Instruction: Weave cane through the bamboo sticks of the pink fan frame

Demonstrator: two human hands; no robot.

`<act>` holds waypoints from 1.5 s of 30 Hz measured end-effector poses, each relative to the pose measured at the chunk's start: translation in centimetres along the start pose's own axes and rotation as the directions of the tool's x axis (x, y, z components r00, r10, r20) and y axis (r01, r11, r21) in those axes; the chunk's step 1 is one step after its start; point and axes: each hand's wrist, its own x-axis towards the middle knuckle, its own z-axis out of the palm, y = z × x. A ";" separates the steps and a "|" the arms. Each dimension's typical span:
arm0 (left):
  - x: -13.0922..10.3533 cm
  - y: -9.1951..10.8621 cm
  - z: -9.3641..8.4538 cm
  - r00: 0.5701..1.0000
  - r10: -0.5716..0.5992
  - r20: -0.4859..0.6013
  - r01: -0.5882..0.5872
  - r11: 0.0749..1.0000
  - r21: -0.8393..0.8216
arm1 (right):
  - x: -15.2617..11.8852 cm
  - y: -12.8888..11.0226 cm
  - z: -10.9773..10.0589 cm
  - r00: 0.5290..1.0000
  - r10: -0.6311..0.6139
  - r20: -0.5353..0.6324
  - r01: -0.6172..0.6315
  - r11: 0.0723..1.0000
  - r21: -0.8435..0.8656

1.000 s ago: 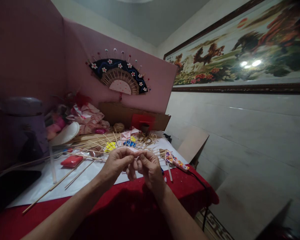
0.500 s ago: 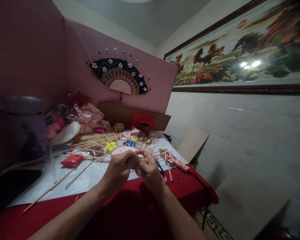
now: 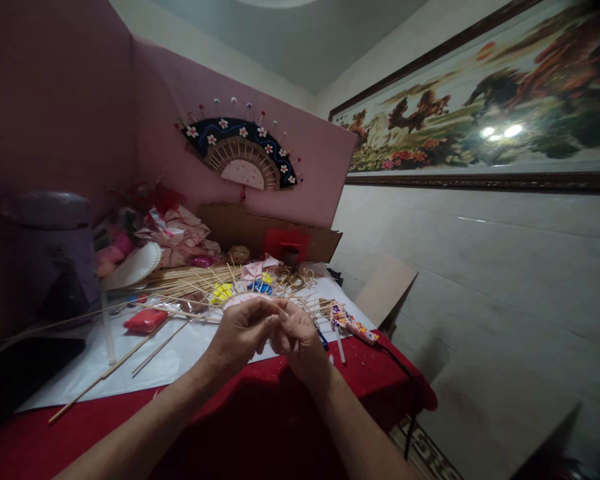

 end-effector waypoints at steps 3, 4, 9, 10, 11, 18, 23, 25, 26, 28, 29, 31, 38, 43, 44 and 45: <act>0.1 0.0 -0.2 0.997 0.041 -0.071 -0.042 0.999 -0.004 | -0.1 -0.4 -0.1 0.994 0.079 0.079 -0.082 0.996 0.038; 0.1 0.0 -0.3 0.995 0.053 -0.085 -0.053 0.999 -0.006 | -0.2 -0.5 -0.2 0.989 0.105 0.106 -0.111 0.993 0.050; 0.1 -0.3 -0.4 0.995 0.074 -0.072 -0.075 0.997 -0.007 | -0.2 -0.8 -0.7 0.964 0.175 0.202 -0.201 0.973 0.115; 0.1 -0.3 -0.4 0.995 0.079 -0.063 -0.079 0.997 -0.003 | -0.3 -0.7 -0.8 0.960 0.181 0.216 -0.211 0.969 0.126; 0.1 -0.4 -0.4 0.995 0.086 -0.053 -0.086 0.996 0.002 | -0.3 -0.7 -0.8 0.956 0.186 0.229 -0.220 0.966 0.135; 0.1 0.1 -0.7 0.986 0.161 0.043 -0.165 0.980 0.113 | -0.4 -0.8 -1.1 0.933 0.211 0.293 -0.270 0.947 0.177; -0.1 0.0 -0.7 0.975 0.213 0.071 -0.221 0.963 0.156 | -0.3 -0.7 -1.2 0.923 0.224 0.314 -0.292 0.937 0.191; -0.2 -0.1 -0.5 0.975 0.209 0.074 -0.219 0.962 0.161 | -0.2 -0.6 -1.1 0.927 0.218 0.304 -0.285 0.938 0.196; -0.3 -0.1 -0.4 0.977 0.201 0.073 -0.211 0.963 0.165 | -0.2 -0.6 -1.1 0.931 0.215 0.293 -0.280 0.939 0.200; -0.3 0.0 -0.3 0.987 0.148 0.068 -0.157 0.976 0.152 | -0.1 -0.5 -1.0 0.943 0.206 0.261 -0.264 0.942 0.209; -0.4 0.0 -0.2 0.991 0.113 0.070 -0.121 0.983 0.137 | -0.1 -0.4 -0.9 0.950 0.200 0.241 -0.253 0.943 0.216; -0.4 0.0 -0.1 0.995 0.059 0.075 -0.068 0.991 0.116 | 0.0 -0.3 -1.0 0.965 0.184 0.188 -0.226 0.945 0.236; -0.3 -0.2 -0.1 0.992 0.114 0.062 -0.123 0.977 0.175 | 0.4 0.3 -1.5 0.992 0.073 -0.100 -0.039 0.953 0.302; -0.5 -0.9 -0.4 0.859 0.494 0.135 -0.490 0.717 0.496 | 0.5 -0.1 -1.2 0.990 0.079 -0.115 -0.040 0.951 0.308; -0.6 -1.0 -0.4 0.833 0.535 0.143 -0.521 0.669 0.531 | 0.4 -0.2 -1.1 0.991 0.091 -0.099 -0.057 0.949 0.309; -0.7 -1.1 -0.5 0.816 0.561 0.140 -0.536 0.643 0.547 | 0.3 -0.4 -1.0 0.991 0.106 -0.081 -0.076 0.948 0.311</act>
